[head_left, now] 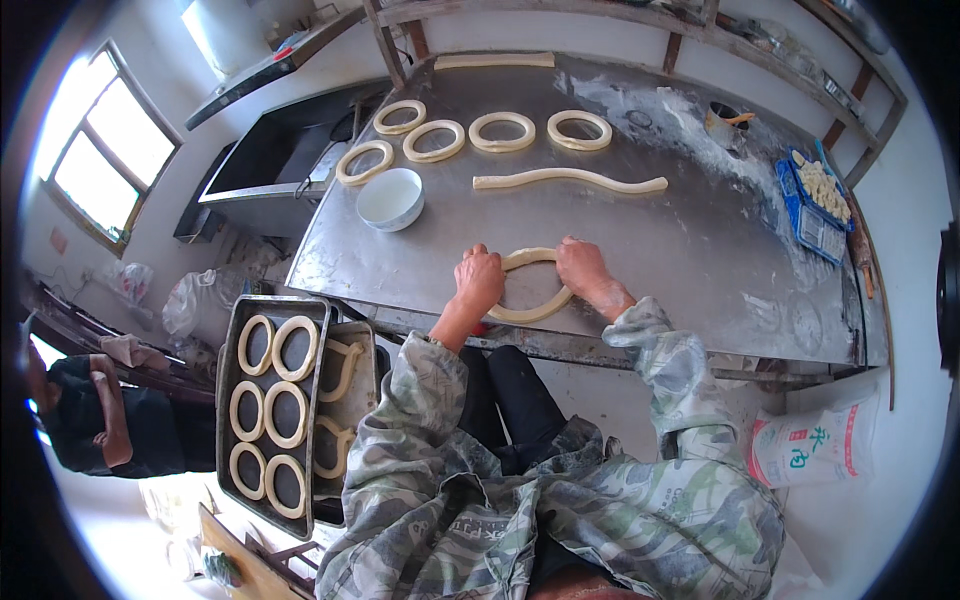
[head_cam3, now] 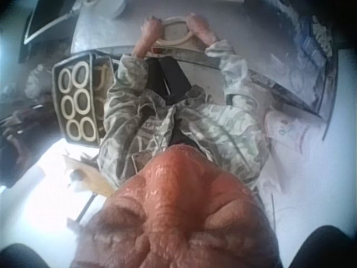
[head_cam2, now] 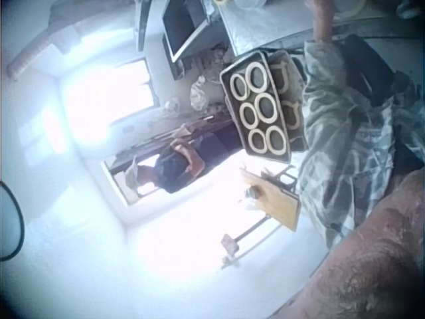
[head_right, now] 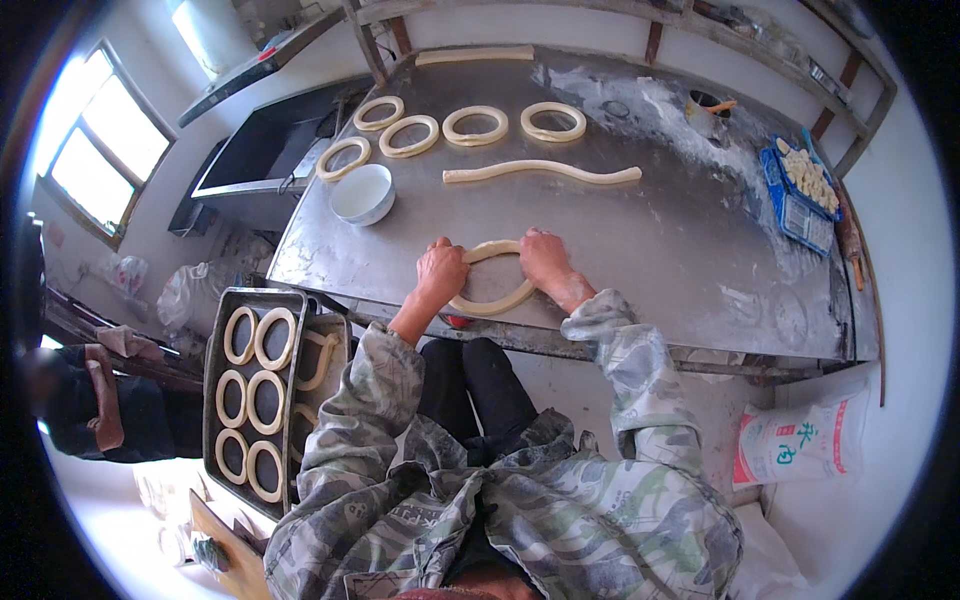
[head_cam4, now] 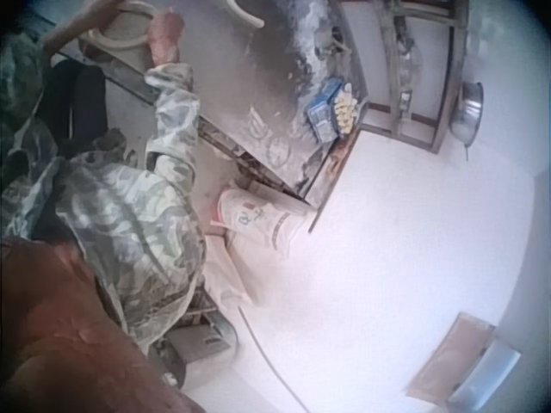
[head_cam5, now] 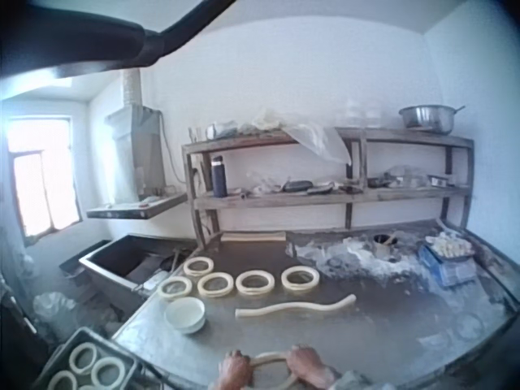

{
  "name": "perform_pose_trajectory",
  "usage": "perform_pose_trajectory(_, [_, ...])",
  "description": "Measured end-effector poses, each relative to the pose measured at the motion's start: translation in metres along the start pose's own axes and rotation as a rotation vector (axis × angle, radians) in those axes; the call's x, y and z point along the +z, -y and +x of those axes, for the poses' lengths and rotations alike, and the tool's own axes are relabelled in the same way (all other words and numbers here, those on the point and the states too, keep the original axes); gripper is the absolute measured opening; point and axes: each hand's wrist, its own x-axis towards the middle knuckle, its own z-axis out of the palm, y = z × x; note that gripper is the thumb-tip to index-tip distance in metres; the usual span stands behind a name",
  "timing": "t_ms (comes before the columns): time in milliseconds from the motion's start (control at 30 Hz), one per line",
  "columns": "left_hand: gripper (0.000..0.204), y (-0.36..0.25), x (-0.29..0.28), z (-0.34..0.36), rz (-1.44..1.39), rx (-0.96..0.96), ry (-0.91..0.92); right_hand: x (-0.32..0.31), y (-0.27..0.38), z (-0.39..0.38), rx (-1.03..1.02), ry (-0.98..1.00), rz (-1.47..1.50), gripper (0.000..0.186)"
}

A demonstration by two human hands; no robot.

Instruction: The person shapes long strips of dough into rings by hand on a metal table, dipping their fingers into a bowl of liquid and placing the finished rings onto a tray.

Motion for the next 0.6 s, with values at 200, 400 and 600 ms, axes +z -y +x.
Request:
perform_pose_trajectory(200, [0.024, 0.000, -0.027, 0.006, -0.208, 0.004, -0.183, -0.040, 0.012, 0.009, -0.106, -0.200, 0.011, 0.023])
perform_pose_trajectory(400, [0.030, -0.006, -0.078, -0.021, -0.318, 0.349, -0.487, -0.099, 0.030, -0.015, -0.272, -0.512, 0.185, 0.030])
perform_pose_trajectory(600, [0.037, 0.006, -0.005, -0.058, -0.171, 0.605, -0.335, -0.052, 0.027, -0.061, -0.302, -0.123, 0.256, 0.035])
